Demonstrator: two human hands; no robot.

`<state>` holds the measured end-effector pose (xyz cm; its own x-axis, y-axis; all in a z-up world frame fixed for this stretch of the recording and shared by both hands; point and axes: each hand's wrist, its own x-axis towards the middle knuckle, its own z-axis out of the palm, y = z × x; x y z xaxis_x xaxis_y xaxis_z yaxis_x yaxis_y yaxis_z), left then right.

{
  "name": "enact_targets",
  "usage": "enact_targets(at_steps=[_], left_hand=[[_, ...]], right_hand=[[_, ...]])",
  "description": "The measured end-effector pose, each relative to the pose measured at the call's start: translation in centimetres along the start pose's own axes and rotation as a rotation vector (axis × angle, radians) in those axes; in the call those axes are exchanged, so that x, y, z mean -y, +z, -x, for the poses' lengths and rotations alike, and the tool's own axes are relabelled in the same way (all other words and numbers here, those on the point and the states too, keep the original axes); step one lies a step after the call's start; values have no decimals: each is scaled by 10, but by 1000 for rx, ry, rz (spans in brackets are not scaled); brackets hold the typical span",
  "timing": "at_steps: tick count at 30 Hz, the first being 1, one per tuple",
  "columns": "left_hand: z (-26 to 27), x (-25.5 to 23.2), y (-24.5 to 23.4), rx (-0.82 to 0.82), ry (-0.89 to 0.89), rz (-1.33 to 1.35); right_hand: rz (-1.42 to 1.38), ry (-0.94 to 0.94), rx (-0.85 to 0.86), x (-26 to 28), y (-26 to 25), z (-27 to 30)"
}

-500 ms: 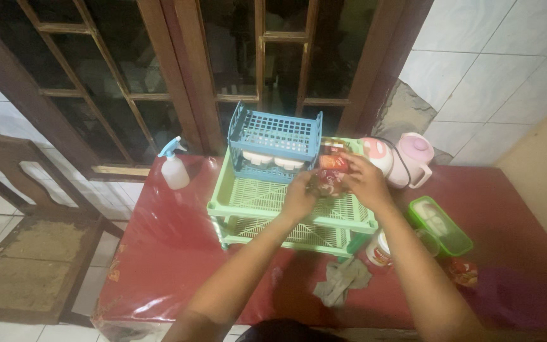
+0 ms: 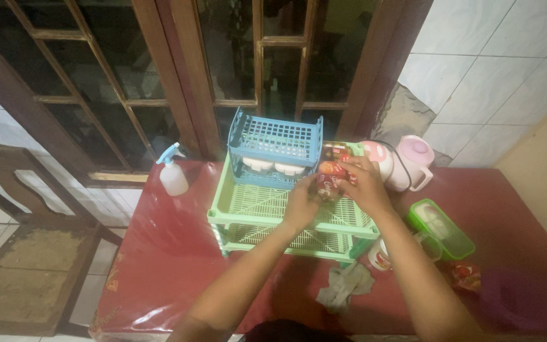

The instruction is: The person wipes a small container with a cloth, then places several packaged items and containers into a green plastic rack on a table, before finally folding the cloth.

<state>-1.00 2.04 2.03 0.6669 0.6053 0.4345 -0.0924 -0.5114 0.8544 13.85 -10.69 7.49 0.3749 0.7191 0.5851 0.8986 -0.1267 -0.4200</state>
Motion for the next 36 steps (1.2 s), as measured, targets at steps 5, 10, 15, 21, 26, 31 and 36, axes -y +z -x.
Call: enact_targets(at_steps=[5,10,15,21,26,31,36], left_hand=[[3,6,0,-19,63,-30],[3,7,3,-19,34,-75],[4,6,-1,-2,54,-104],[5,7,0,-51,156,-62],[7,3,-2,-54,235,-52],[9,1,-4,-25,233,-81],[7,10,3,-2,239,-138]], right_hand=[[84,-10,-9,1,0,2],[108,-18,-6,2,2,3],[93,-24,7,1,0,4],[52,21,-3,-27,8,5],[43,4,-42,-33,9,8],[-35,181,-16,-27,-8,6],[-25,230,-29,-24,-16,5]])
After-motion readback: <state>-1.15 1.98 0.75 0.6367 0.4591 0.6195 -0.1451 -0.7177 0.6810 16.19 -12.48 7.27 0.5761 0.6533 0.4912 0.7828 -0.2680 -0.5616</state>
